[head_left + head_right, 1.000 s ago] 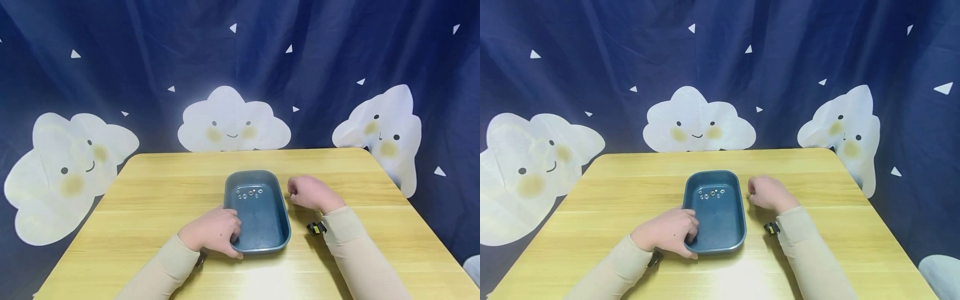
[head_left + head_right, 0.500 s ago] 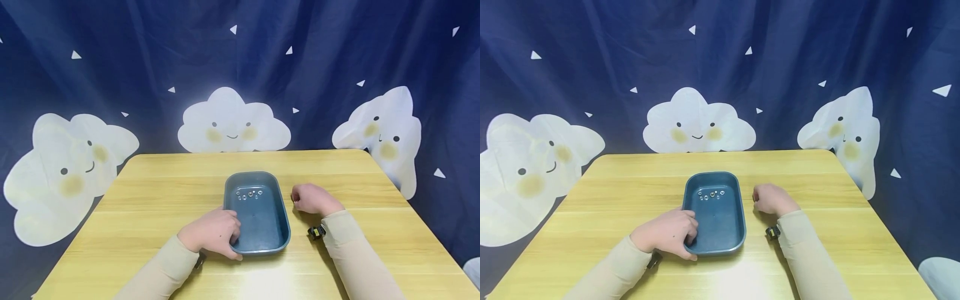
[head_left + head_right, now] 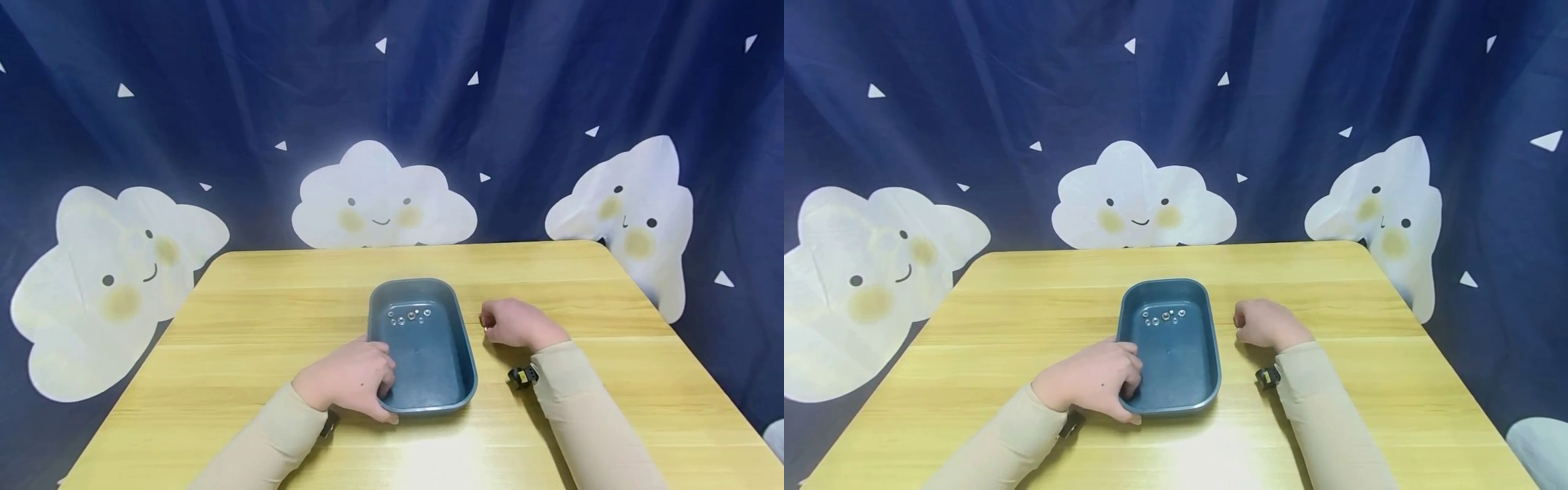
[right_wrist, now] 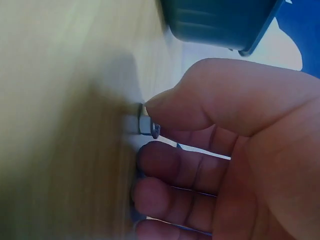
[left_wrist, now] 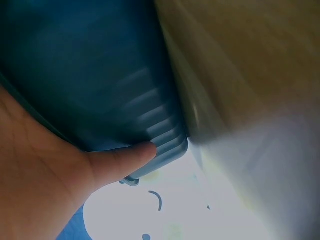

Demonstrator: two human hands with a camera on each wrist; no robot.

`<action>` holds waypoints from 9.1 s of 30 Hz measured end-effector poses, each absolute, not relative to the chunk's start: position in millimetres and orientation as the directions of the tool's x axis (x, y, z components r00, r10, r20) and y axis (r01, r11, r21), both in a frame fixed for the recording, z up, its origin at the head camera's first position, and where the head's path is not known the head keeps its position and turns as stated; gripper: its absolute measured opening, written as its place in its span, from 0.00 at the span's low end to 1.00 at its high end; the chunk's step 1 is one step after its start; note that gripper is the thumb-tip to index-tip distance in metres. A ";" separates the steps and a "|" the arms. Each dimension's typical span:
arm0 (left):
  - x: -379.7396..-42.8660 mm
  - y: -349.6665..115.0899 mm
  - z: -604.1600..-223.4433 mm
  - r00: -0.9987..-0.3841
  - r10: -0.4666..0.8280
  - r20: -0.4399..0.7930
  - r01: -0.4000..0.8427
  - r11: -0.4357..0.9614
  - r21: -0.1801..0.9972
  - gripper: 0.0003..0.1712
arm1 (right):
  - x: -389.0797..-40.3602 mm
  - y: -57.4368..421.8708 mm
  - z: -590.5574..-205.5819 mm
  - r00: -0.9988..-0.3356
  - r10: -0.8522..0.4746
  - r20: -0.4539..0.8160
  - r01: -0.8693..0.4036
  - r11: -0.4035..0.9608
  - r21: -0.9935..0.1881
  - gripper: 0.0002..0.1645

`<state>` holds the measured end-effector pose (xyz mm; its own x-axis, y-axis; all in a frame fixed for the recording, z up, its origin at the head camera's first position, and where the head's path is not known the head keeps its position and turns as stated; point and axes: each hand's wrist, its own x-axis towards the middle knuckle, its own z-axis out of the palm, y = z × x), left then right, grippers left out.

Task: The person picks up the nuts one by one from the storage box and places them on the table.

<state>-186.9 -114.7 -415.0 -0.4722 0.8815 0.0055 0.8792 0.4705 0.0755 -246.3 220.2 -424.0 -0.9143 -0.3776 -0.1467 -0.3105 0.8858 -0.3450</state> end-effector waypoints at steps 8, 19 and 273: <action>-189.6 -113.1 -418.5 -0.459 0.888 0.027 0.887 0.456 0.070 0.29 | -242.5 224.3 -414.8 -0.925 -0.365 -0.106 -0.304 0.878 -0.369 0.08; -189.1 -112.9 -417.9 -0.473 0.881 0.010 0.879 0.471 0.077 0.28 | -237.9 212.0 -398.6 -0.919 -0.394 0.008 -0.372 0.862 -0.344 0.12; -189.3 -116.7 -421.0 -0.460 0.886 0.057 0.887 0.457 0.064 0.29 | -237.4 159.9 -353.7 -0.866 -0.495 0.076 -0.486 0.794 -0.366 0.06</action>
